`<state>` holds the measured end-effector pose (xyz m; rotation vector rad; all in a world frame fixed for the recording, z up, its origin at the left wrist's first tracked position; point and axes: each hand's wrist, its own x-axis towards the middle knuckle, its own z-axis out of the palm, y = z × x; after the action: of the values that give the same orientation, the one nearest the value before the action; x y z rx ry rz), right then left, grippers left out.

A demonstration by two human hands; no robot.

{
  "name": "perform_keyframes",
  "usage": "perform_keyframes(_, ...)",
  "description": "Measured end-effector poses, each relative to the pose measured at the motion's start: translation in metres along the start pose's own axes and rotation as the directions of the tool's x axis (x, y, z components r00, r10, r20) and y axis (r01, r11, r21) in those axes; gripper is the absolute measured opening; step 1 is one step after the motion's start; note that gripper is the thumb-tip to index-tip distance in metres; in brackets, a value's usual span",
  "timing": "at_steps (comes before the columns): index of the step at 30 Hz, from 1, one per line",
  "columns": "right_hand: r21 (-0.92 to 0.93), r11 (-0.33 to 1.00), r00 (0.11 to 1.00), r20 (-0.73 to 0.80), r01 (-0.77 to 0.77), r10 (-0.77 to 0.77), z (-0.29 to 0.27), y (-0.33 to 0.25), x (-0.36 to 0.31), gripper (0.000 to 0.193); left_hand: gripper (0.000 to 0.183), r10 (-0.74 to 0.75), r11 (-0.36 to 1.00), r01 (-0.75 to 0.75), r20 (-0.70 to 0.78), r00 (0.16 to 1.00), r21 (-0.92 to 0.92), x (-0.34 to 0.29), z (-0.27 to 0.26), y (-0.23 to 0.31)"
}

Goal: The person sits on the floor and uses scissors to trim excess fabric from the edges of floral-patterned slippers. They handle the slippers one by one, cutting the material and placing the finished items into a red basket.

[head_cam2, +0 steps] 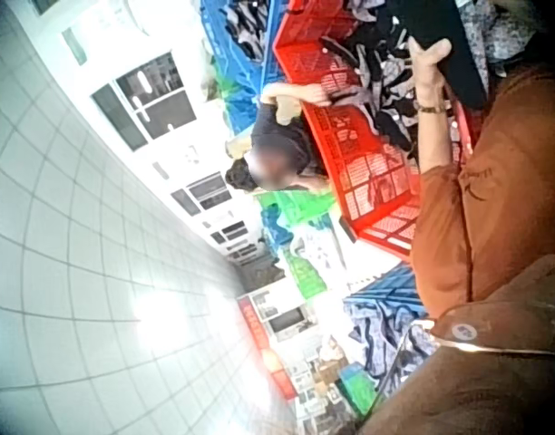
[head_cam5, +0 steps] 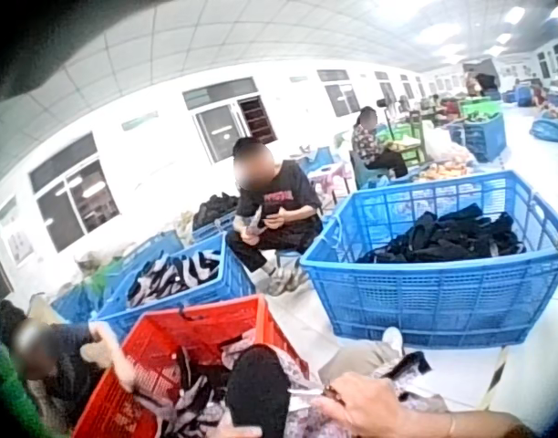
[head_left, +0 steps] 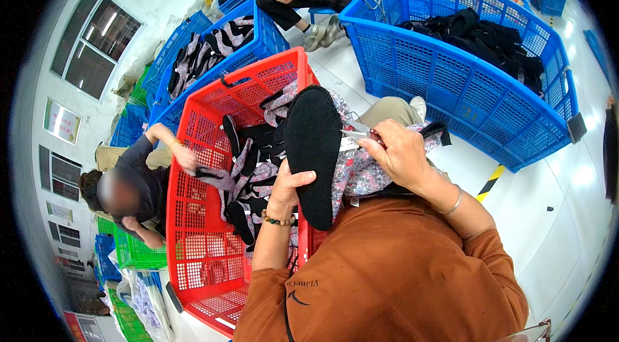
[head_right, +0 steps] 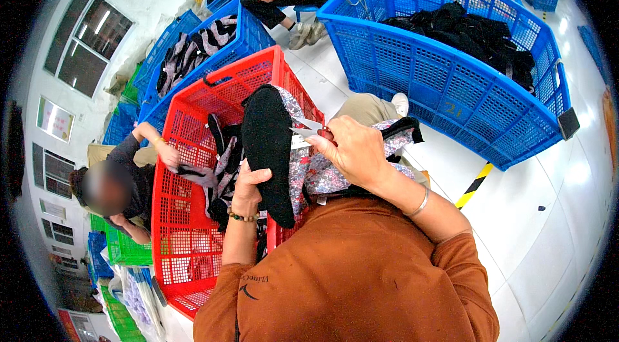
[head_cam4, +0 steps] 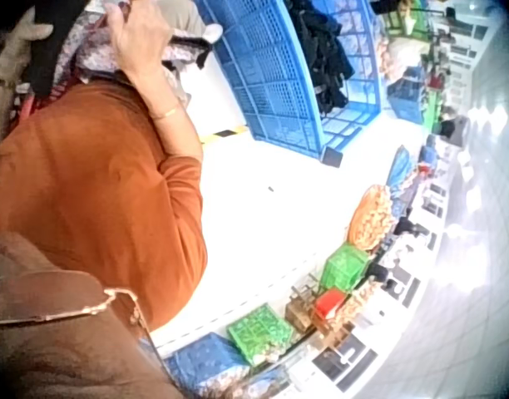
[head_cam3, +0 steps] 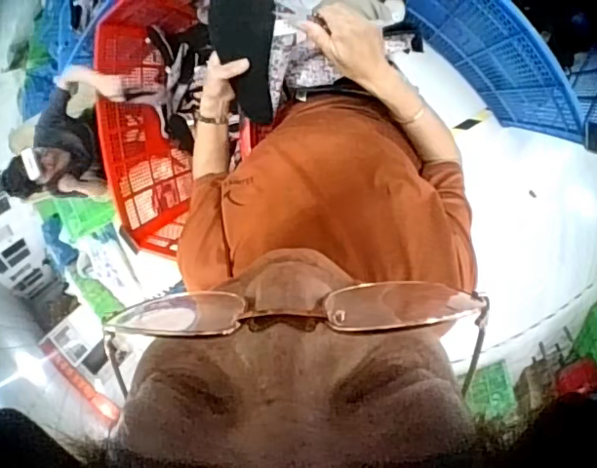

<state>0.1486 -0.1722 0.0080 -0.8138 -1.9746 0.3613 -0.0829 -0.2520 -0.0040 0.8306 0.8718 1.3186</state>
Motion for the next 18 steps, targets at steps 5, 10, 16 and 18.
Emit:
perform_keyframes(5, 0.011, 0.999, 0.999, -0.008, -0.042, 0.042, 0.0035, 0.0019, -0.0010, 0.035, 0.062, 0.045, 0.998, -0.043, -0.027, 0.999, 0.053, -0.0033, 0.0050, -0.0001)
perform_keyframes(10, 0.047, 0.998, 0.998, -0.043, -0.039, 0.041, 0.0035, -0.0016, 0.0069, 0.035, 0.062, 0.024, 0.998, -0.023, -0.020, 1.000, 0.051, -0.0044, 0.0047, -0.0019)
perform_keyframes(16, 0.032, 0.998, 0.996, -0.070, -0.054, 0.056, 0.0030, 0.0040, 0.0046, 0.033, 0.062, 0.011, 0.999, -0.011, 0.018, 1.000, -0.048, -0.0038, 0.0059, -0.0027)
perform_keyframes(18, 0.004, 0.999, 0.996, -0.074, -0.040, 0.041, 0.0017, 0.0040, 0.0046, 0.032, 0.061, 0.004, 0.999, -0.003, 0.009, 1.000, -0.051, -0.0033, 0.0041, -0.0037)
